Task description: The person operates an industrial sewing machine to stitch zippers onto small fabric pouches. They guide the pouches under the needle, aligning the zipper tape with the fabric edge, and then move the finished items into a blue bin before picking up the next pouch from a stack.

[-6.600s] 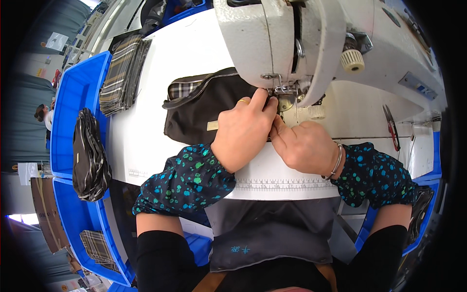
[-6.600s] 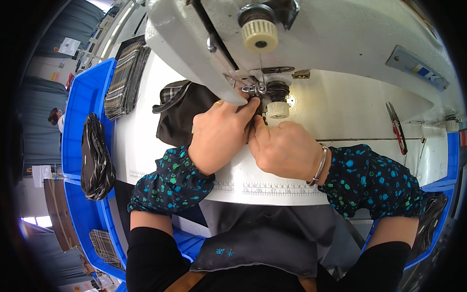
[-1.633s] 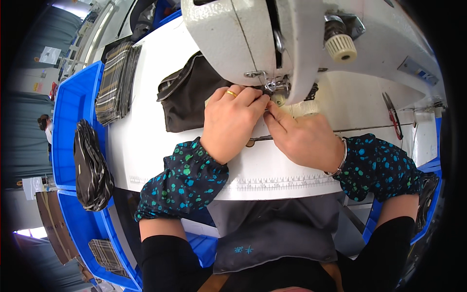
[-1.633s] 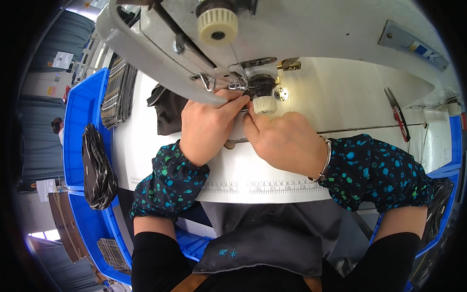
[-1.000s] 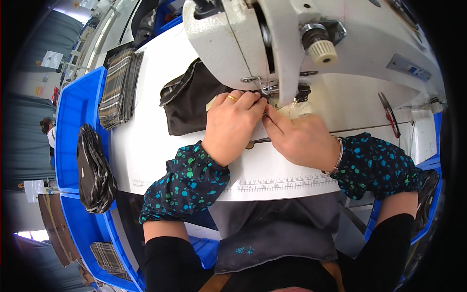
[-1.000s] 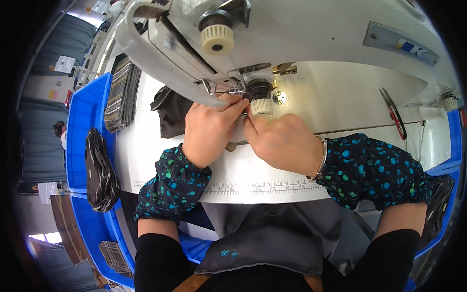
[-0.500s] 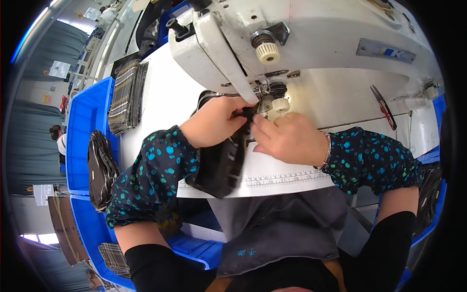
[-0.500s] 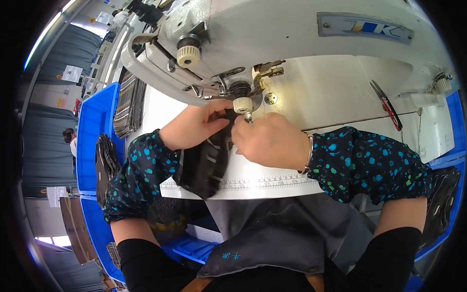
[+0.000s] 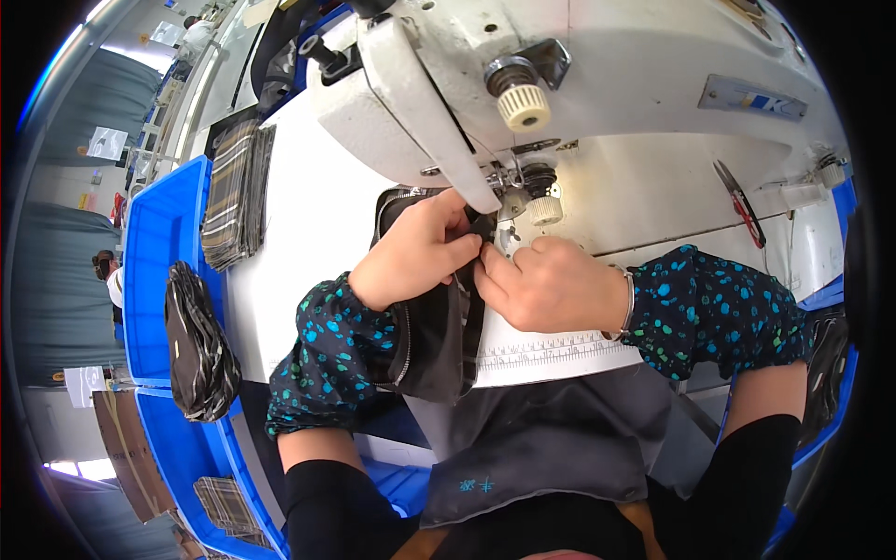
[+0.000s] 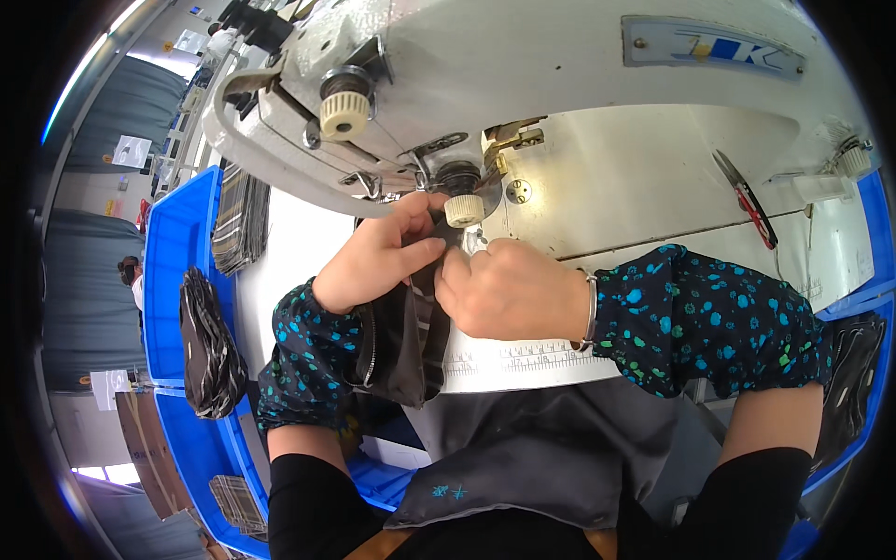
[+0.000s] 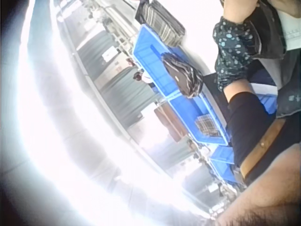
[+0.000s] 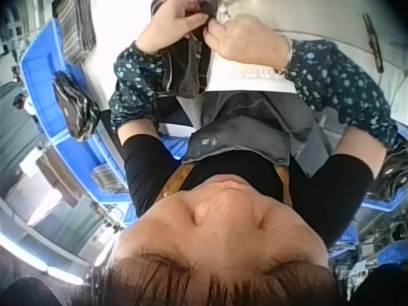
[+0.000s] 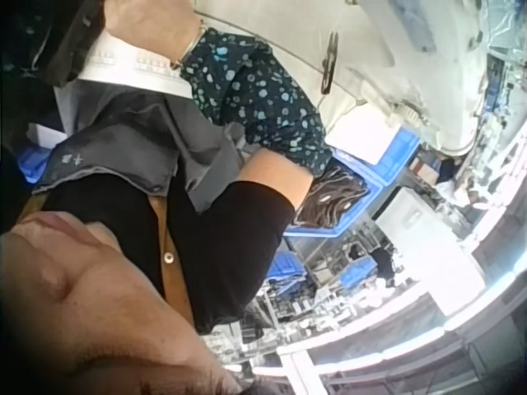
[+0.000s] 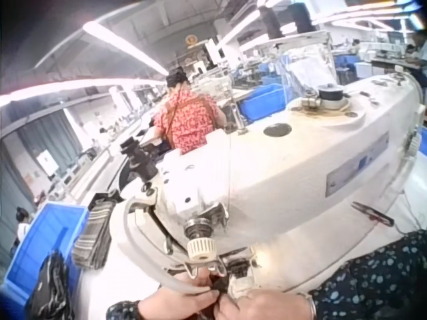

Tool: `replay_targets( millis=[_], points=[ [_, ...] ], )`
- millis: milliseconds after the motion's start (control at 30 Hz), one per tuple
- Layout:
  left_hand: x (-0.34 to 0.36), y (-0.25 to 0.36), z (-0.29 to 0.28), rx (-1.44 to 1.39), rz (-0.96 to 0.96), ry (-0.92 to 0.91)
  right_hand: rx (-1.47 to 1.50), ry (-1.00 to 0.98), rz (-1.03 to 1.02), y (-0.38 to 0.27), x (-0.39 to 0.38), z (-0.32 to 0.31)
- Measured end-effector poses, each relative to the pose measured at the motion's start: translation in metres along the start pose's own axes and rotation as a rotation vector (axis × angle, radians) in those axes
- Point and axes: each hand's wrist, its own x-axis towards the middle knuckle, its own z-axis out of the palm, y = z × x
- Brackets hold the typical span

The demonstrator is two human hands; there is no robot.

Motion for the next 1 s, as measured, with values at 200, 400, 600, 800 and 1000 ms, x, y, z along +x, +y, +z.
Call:
replay_targets(
  millis=[200, 400, 600, 800, 1000],
  points=[
    [0.002, -0.012, -0.007, -0.093, 0.060, -0.019, 0.066, 0.150, -0.014, 0.010, 0.002, 0.003],
    [0.001, -0.012, -0.002, 0.210, 0.198, 0.154, 0.027, 0.086, -0.024, 0.010, 0.002, -0.008],
    [-0.001, -0.008, 0.024, 0.554, 0.398, 0.430, 0.000, -0.064, -0.006, 0.000, -0.001, -0.009],
    [-0.003, -0.005, 0.037, 0.905, 0.361, 0.572, -0.040, -0.099, -0.043, -0.001, 0.001, -0.011],
    [-0.010, -0.001, 0.034, 0.788, 0.372, 0.453, -0.012, -0.139, -0.001, -0.004, -0.003, -0.014]
  ],
)
